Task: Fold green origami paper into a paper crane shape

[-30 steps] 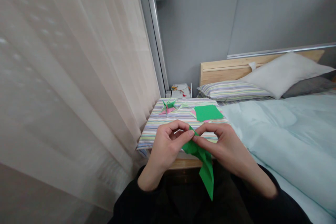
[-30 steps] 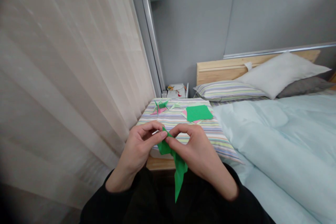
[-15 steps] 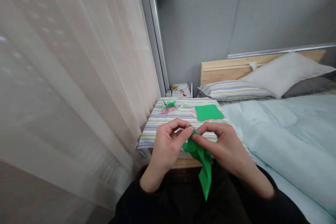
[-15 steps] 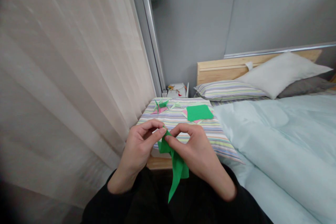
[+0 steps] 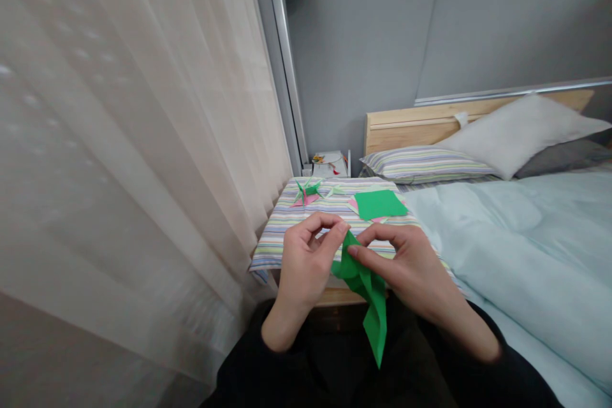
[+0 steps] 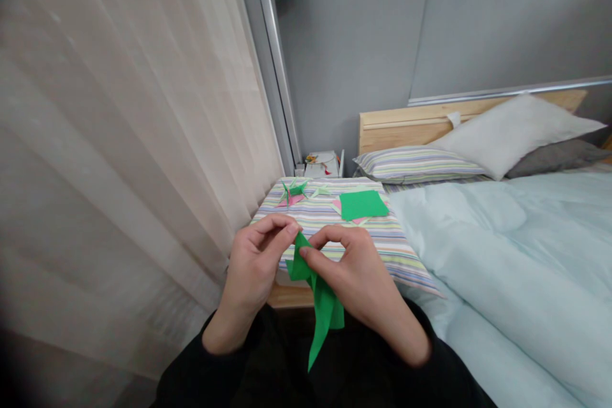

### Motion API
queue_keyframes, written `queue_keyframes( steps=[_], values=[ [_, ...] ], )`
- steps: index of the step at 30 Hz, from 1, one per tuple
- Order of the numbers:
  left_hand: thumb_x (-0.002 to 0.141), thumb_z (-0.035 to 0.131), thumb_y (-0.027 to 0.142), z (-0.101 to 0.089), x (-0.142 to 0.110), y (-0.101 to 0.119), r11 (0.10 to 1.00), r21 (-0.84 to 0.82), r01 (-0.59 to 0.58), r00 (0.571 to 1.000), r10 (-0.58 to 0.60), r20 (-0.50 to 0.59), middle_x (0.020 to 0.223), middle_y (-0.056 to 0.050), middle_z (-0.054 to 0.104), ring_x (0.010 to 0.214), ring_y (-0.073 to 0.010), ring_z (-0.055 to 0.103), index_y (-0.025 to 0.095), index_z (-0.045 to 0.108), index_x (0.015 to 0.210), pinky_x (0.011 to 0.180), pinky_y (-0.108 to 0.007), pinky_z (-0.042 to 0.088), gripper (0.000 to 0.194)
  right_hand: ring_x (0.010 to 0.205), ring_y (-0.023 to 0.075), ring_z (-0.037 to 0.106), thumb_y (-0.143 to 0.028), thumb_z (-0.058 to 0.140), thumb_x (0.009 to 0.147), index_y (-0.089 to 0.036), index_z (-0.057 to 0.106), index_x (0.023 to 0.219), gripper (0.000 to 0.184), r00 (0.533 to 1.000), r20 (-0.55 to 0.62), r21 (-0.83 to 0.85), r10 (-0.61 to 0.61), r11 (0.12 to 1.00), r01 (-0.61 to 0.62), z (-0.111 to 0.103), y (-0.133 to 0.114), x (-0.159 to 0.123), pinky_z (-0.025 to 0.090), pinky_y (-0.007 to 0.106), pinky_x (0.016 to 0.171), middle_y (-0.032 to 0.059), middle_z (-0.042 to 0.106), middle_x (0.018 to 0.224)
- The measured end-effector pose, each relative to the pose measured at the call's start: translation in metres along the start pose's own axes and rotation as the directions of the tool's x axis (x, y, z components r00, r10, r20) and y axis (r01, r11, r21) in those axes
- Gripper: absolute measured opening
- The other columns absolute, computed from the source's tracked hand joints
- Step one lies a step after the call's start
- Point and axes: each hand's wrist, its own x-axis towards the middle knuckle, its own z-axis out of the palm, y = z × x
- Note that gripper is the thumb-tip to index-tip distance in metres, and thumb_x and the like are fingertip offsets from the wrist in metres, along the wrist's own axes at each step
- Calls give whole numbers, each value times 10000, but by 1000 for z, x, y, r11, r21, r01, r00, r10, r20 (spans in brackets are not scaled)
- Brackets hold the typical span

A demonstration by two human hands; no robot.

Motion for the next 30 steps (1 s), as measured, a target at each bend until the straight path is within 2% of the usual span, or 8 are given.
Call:
queue_keyframes(
  steps=[7,12,21,23,27,28,30],
  values=[
    [775,776,251,-3,0,0,995,55,85,991,-90,100,699,12,604,662,-102,543,142,667,715,621,-208,454,166,749,180,634,-297,670,839,-205,735,711,171,1000,-23,28,1,1000,-1,0,4,1,429,293,773,-9,717,718],
    [766,786,280,-6,1,1,991,51,122,987,-126,95,655,13,601,617,-95,517,139,688,709,574,-205,411,181,734,176,642,-327,691,828,-203,734,701,183,1000,13,37,21,999,-22,-2,5,3,442,285,751,-11,722,707],
    [795,774,312,-9,3,-4,994,9,105,994,-106,32,701,17,589,627,-86,503,146,659,736,574,-199,409,211,721,156,619,-314,673,870,-194,738,728,196,993,119,2,-1,1000,0,-9,7,5,437,268,733,-21,715,715],
    [809,764,319,-11,3,-4,994,16,112,990,-113,83,704,20,570,633,-87,494,145,645,746,580,-202,404,220,712,157,608,-322,677,871,-193,738,724,205,991,134,-20,3,1000,0,-10,6,5,434,269,727,-21,703,700],
    [842,734,297,-13,1,-1,989,73,128,943,-144,299,755,0,596,700,-110,532,143,661,814,627,-218,432,173,746,169,628,-318,663,882,-194,739,737,206,985,172,-22,-7,1000,11,-11,7,7,446,273,739,-10,710,718],
    [850,723,282,-13,1,-1,990,82,116,941,-136,309,781,-5,607,720,-114,543,146,663,837,638,-218,441,150,763,173,638,-310,658,884,-194,736,751,193,984,179,-21,-16,1000,20,-11,8,8,452,276,751,-6,717,740],
    [862,702,253,-11,0,0,992,96,81,961,-103,257,831,-10,616,753,-117,560,155,656,879,650,-211,454,110,813,184,656,-285,677,866,-194,710,806,113,987,156,-35,-35,999,41,-13,8,9,464,286,787,1,725,802]
  ],
)
